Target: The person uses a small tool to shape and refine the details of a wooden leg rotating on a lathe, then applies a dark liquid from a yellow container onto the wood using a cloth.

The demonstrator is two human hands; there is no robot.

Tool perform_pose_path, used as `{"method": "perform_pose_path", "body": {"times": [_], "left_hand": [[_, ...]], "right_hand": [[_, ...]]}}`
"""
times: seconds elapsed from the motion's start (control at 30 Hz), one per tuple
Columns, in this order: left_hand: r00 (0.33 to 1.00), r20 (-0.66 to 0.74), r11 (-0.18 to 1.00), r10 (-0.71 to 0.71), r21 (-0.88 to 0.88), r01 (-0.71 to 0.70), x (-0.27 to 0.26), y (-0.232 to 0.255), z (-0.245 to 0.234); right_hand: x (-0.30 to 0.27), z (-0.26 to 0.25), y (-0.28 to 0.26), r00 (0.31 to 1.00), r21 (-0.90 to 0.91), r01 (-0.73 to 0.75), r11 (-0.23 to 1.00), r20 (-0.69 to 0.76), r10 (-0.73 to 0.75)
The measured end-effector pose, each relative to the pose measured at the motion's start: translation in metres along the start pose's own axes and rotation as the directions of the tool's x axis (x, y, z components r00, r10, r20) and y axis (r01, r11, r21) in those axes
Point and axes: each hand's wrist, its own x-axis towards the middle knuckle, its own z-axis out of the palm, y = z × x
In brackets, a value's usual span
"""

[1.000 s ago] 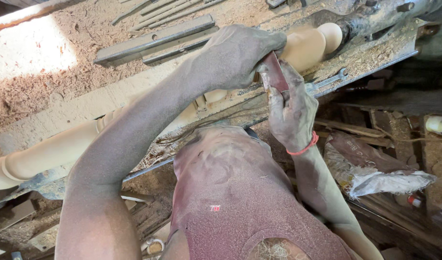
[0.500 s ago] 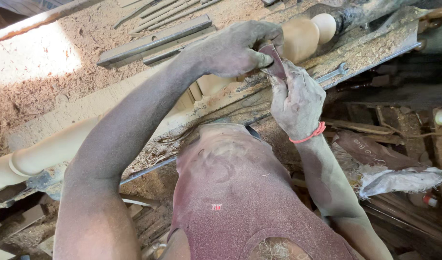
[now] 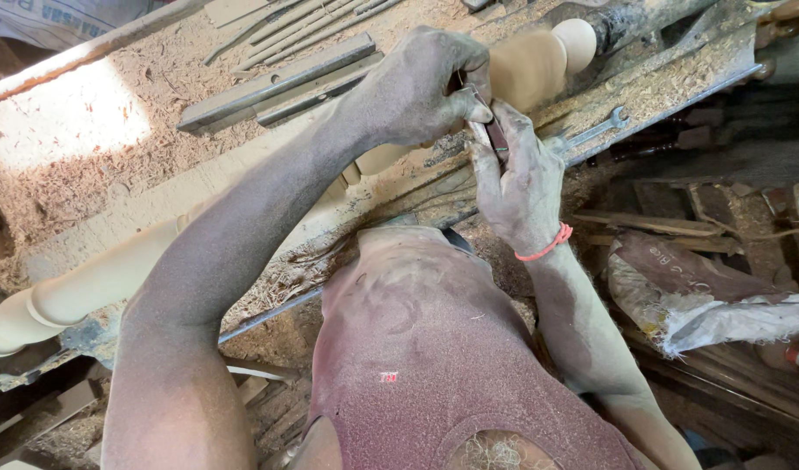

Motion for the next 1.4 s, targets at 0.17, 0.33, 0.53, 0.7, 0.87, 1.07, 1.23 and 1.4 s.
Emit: {"method": "perform_pose_path", "body": {"times": [0.17,0.33,0.53,0.7,0.87,1.07,1.23,1.4], "left_hand": [[0.976,0.187,0.993,-0.114,0.011,0.114,-0.009,-0.010,-0.007],[0.981,0.129,0.931,0.146,0.317,-0.180,-0.011,-0.041,0.003],[0.991,0.123,0.892,0.048,0.441,-0.098,-0.016,-0.063,0.013],[0.992,0.108,0.908,0.068,0.406,-0.107,-0.016,-0.076,0.017],[0.990,0.092,0.916,0.108,0.379,-0.135,-0.019,-0.070,0.018],[0.989,0.133,0.916,0.065,0.386,-0.112,-0.018,-0.059,0.012],[0.984,0.174,0.909,0.035,0.403,-0.104,-0.015,-0.056,0.012],[0.977,0.191,0.883,0.095,0.437,-0.171,-0.013,-0.061,0.024]], "right_hand": [[-0.008,0.026,0.016,0.998,-0.048,-0.060,0.997,0.011,0.061],[-0.010,0.059,0.034,0.993,-0.122,-0.090,0.988,0.064,0.099],[-0.010,0.074,0.038,0.988,-0.213,-0.063,0.975,0.126,0.091],[-0.014,0.081,0.039,0.992,-0.269,-0.058,0.961,0.091,0.085],[-0.024,0.086,0.042,0.998,-0.239,-0.014,0.971,0.062,0.029],[-0.026,0.083,0.048,0.996,-0.236,0.055,0.970,0.076,-0.038],[-0.025,0.082,0.045,0.997,-0.206,0.040,0.978,0.075,-0.025],[-0.037,0.083,0.046,0.997,-0.152,-0.032,0.988,0.065,0.043]]}}
